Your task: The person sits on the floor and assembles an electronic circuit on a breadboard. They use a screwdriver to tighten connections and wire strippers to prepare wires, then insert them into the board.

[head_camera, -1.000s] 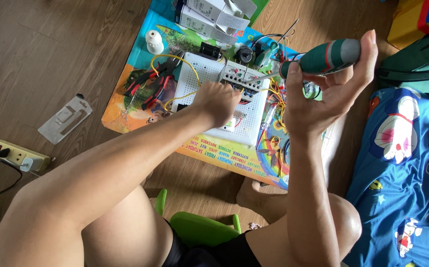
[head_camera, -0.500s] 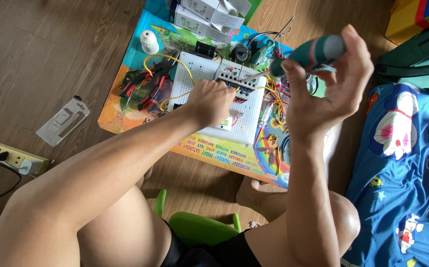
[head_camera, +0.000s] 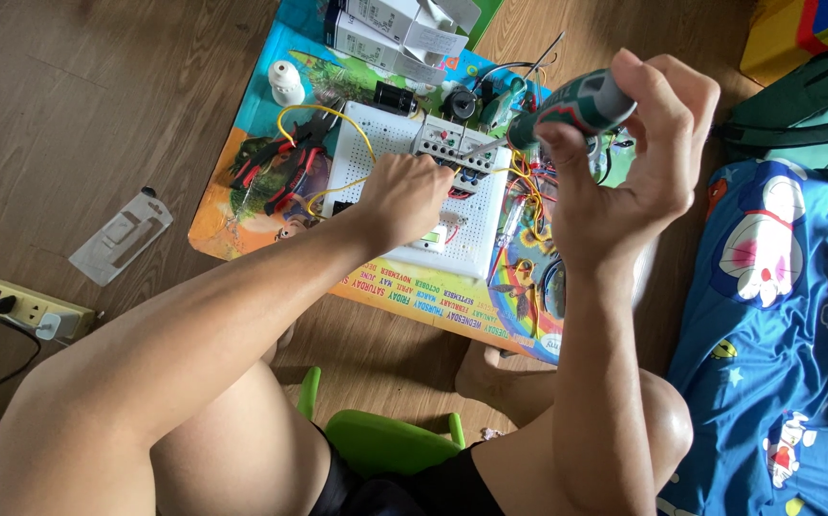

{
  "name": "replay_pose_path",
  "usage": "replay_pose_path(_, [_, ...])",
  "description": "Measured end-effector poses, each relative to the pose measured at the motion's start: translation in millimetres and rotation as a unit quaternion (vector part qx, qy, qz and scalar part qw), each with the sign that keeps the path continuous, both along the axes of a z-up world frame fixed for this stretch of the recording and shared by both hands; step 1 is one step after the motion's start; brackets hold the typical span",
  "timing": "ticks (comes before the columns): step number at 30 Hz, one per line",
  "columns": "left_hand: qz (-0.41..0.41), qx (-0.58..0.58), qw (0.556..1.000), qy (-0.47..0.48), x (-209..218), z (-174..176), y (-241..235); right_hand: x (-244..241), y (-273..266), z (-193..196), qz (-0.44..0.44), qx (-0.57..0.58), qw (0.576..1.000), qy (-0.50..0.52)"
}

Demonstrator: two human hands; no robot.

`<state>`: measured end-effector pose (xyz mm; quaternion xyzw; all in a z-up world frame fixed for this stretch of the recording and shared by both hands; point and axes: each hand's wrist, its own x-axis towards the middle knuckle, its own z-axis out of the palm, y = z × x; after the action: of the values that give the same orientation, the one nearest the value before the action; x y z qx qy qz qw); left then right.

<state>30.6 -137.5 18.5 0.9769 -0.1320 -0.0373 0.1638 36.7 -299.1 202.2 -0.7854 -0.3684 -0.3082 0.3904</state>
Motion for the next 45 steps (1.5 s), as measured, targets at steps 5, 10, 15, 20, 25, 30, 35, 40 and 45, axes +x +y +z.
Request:
replay_pose_path(5, [-0.002, 0.019, 0.998, -0.060, -3, 8, 2, 3, -9, 1, 0.016, -0.015, 1.000, 0.016])
replay_pose_path(10, [-0.041, 0.095, 0.986, -0.130, -4, 30, 6, 4, -14, 4, 0.044, 0.003, 0.998, 0.047])
replay_pose_path(15, [-0.084, 0.037, 0.994, -0.063, 3, 25, 18, 4, -21, 15, 0.117, 0.015, 0.985, 0.127])
replay_pose_path(20, [-0.115, 0.037, 0.992, -0.027, 7, 22, 18, 5, -21, 23, 0.114, 0.003, 0.984, 0.137])
replay_pose_path(25, [-0.102, 0.034, 0.992, -0.063, 6, 15, 14, 5, -16, 17, 0.094, 0.019, 0.993, 0.075])
replay_pose_path(30, [-0.092, 0.013, 0.986, -0.138, 6, 4, 15, 5, -13, 13, 0.056, 0.053, 0.996, 0.050])
replay_pose_path(35, [-0.090, 0.001, 0.984, -0.155, 4, 4, 15, 2, -22, 21, 0.142, 0.024, 0.979, 0.147])
replay_pose_path(40, [-0.093, 0.002, 0.984, -0.152, 4, 8, 14, 5, -22, 19, 0.152, 0.034, 0.977, 0.145])
replay_pose_path(45, [-0.092, -0.031, 0.985, -0.141, 5, 10, 14, 6, -15, 15, 0.100, 0.092, 0.987, 0.092])
